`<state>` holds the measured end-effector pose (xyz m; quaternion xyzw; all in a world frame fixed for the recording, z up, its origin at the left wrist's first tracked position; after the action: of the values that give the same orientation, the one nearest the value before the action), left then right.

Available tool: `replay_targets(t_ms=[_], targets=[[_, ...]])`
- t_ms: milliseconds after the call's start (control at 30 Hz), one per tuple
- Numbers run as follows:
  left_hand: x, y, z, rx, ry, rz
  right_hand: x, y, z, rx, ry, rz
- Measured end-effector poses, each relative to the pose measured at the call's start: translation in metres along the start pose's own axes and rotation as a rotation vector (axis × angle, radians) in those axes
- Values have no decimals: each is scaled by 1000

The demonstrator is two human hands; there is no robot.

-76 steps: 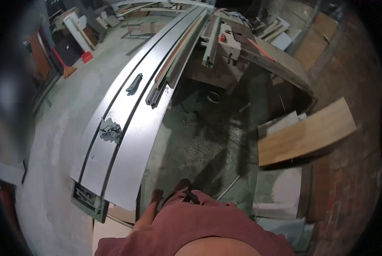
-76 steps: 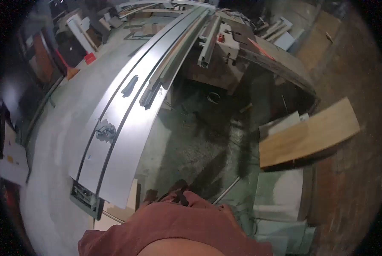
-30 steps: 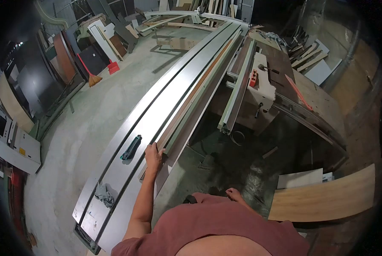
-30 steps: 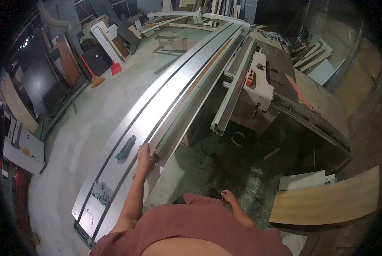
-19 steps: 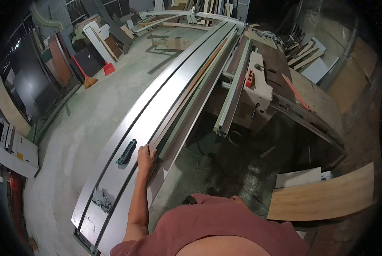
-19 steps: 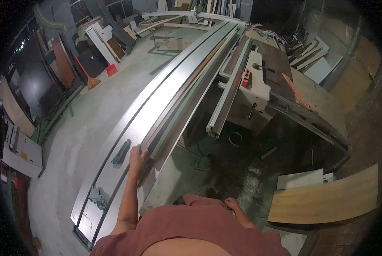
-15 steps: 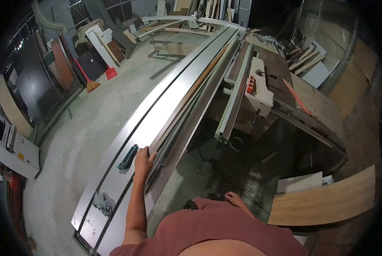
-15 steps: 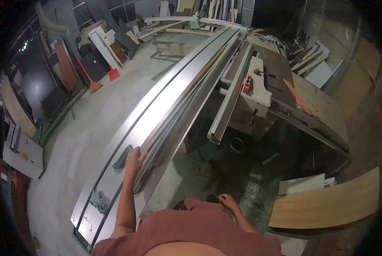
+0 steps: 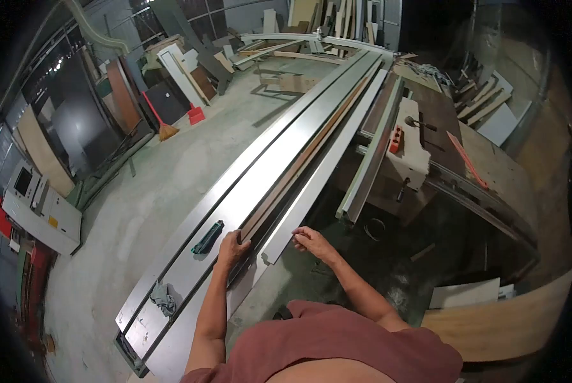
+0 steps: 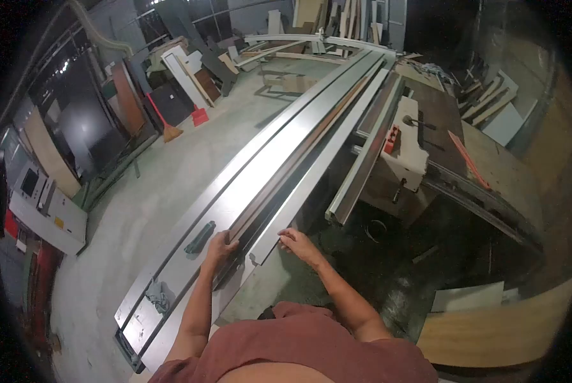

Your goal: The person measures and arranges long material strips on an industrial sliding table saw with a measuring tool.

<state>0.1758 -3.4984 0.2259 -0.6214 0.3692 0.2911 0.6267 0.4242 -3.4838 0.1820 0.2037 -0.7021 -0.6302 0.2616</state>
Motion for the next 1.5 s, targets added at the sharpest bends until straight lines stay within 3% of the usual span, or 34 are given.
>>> replay_targets(t_ms=[67, 100, 200, 300, 367, 433, 567, 667, 733, 767, 867, 1000, 1233, 1500], targets=[[5, 4, 1, -17, -22, -15, -11, -28, 7, 119, -176, 131], [7, 7, 4, -27, -23, 13, -10, -39, 18, 126, -165, 136], [8, 4, 1, -65, -9, 28, -36, -61, 43, 27, -502, -144], [6, 2, 5, -75, -37, 48, -40, -74, 53, 12, -491, -193], [13, 9, 10, -135, 61, 144, -41, -67, 48, 0, -489, -228], [8, 4, 11, -156, 55, 159, -35, -41, 38, 67, -358, -13], [0, -5, 5, -236, 53, 123, -40, -48, 37, 89, -295, 13], [-15, -16, 3, -235, -51, 141, -47, -48, 38, 28, -267, -37], [-28, -40, 0, -250, -67, 134, -48, -27, 32, 2, -243, -319], [-37, -57, -4, -265, -85, 121, -49, -13, 29, 3, -239, -321], [-53, -102, -19, -262, -87, 57, -59, 31, 36, -53, -186, 440], [-63, -135, -52, -306, -58, 36, -113, 56, 72, -145, -242, 979], [-54, -101, -151, -432, -18, -16, -151, 43, 115, -113, -246, 1064], [-30, -2, -284, -546, -73, -290, -48, 26, 90, 63, -59, 885]])
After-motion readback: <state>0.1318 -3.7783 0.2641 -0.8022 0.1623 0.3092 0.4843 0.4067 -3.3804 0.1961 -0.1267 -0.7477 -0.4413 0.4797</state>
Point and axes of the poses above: each hand's wrist, its own z-axis towards the middle knuckle, its own x-axis out of the palm, y = z × x, the point moved 8 cm from there along z, towards the middle knuckle, and after that the axes turned 12 degrees about y, right-handed, at the moved point
